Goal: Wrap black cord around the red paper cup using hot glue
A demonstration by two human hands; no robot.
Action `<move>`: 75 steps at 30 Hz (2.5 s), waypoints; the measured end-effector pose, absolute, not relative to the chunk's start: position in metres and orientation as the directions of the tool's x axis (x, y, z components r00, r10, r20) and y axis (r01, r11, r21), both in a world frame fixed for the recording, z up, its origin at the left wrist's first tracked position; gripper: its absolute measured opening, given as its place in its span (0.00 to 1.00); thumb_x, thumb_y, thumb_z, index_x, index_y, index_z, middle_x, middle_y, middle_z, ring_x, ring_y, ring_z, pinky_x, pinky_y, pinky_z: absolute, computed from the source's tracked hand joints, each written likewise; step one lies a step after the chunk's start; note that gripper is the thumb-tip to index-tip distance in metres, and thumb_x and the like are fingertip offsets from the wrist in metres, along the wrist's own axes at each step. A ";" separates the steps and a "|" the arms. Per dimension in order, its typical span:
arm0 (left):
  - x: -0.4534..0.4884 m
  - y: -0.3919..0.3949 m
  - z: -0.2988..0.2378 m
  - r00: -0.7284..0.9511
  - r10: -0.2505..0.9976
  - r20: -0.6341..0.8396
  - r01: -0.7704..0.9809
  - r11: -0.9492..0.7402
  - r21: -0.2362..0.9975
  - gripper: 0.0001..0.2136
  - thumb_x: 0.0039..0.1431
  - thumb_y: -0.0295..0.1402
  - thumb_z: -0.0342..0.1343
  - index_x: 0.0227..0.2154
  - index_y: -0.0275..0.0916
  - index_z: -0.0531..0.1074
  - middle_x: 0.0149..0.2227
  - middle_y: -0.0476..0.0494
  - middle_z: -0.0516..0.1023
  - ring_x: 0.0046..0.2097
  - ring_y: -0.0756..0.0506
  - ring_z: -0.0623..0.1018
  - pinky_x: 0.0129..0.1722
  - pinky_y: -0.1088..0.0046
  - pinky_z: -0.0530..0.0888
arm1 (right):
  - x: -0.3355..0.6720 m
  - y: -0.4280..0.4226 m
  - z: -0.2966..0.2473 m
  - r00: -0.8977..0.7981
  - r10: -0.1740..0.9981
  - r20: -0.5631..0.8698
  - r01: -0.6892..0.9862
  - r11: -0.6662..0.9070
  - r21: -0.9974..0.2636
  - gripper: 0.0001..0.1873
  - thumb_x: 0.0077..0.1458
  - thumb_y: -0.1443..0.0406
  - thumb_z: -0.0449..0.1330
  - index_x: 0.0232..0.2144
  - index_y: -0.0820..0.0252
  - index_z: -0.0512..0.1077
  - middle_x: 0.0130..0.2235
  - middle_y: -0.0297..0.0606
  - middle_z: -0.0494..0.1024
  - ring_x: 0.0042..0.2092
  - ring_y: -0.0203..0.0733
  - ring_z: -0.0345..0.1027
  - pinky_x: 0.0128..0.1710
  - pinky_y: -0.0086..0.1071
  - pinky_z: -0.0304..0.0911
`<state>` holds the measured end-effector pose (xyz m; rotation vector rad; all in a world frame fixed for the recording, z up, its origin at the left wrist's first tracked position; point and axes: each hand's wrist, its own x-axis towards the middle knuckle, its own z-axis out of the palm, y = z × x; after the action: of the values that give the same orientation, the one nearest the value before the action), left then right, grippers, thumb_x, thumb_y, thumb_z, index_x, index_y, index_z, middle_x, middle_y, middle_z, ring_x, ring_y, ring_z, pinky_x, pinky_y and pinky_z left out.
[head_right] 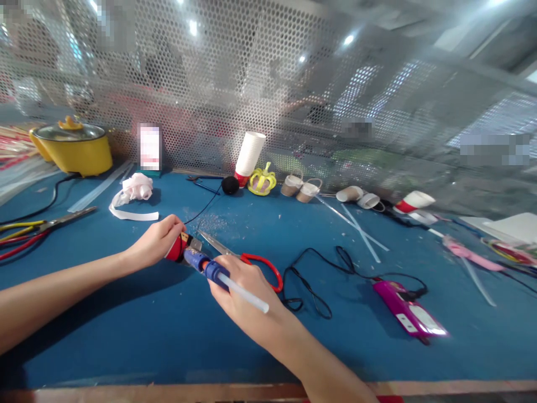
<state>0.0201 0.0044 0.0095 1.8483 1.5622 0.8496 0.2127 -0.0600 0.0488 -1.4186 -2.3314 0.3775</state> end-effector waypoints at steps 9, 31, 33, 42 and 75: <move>0.019 0.005 0.009 0.120 0.987 0.109 0.621 -0.160 0.767 0.10 0.58 0.34 0.39 0.28 0.39 0.63 0.28 0.44 0.73 0.31 0.46 0.71 0.30 0.73 0.66 | 0.212 -0.060 0.048 -0.417 0.889 0.188 0.781 0.457 -0.427 0.05 0.51 0.70 0.53 0.30 0.58 0.68 0.31 0.36 0.75 0.32 0.38 0.70 0.31 0.28 0.63; 0.018 -0.001 0.009 0.158 0.976 0.149 0.607 -0.215 0.765 0.09 0.58 0.34 0.38 0.28 0.39 0.62 0.25 0.47 0.71 0.28 0.47 0.70 0.28 0.74 0.64 | 0.215 -0.054 0.052 -0.415 0.887 0.204 0.795 0.462 -0.392 0.06 0.53 0.66 0.52 0.27 0.58 0.68 0.31 0.37 0.76 0.30 0.39 0.69 0.29 0.30 0.63; 0.017 -0.002 0.009 0.170 0.974 0.150 0.601 -0.222 0.768 0.09 0.58 0.35 0.38 0.28 0.39 0.62 0.25 0.47 0.71 0.28 0.48 0.70 0.28 0.74 0.64 | 0.216 -0.053 0.051 -0.407 0.892 0.195 0.807 0.451 -0.382 0.07 0.53 0.65 0.52 0.27 0.58 0.68 0.31 0.37 0.76 0.30 0.39 0.69 0.29 0.30 0.63; 0.014 -0.003 0.007 0.230 0.954 0.190 0.593 -0.292 0.751 0.10 0.59 0.34 0.38 0.29 0.39 0.62 0.26 0.47 0.71 0.27 0.49 0.70 0.27 0.75 0.65 | 0.221 -0.049 0.046 -0.423 0.885 0.194 0.806 0.465 -0.367 0.09 0.53 0.63 0.52 0.26 0.59 0.69 0.27 0.35 0.75 0.29 0.38 0.68 0.30 0.29 0.61; 0.010 -0.006 0.002 0.352 0.887 0.299 0.592 -0.459 0.663 0.09 0.60 0.33 0.38 0.31 0.38 0.61 0.24 0.48 0.69 0.24 0.50 0.69 0.25 0.75 0.66 | 0.224 -0.046 0.051 -0.268 0.963 -0.036 0.799 0.201 -0.567 0.14 0.51 0.57 0.52 0.21 0.60 0.65 0.15 0.30 0.66 0.17 0.33 0.60 0.20 0.27 0.57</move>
<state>0.0102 -0.0061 0.0024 2.1765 1.2888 0.8931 0.2237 -0.0460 0.0505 -1.6567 -2.1549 0.7033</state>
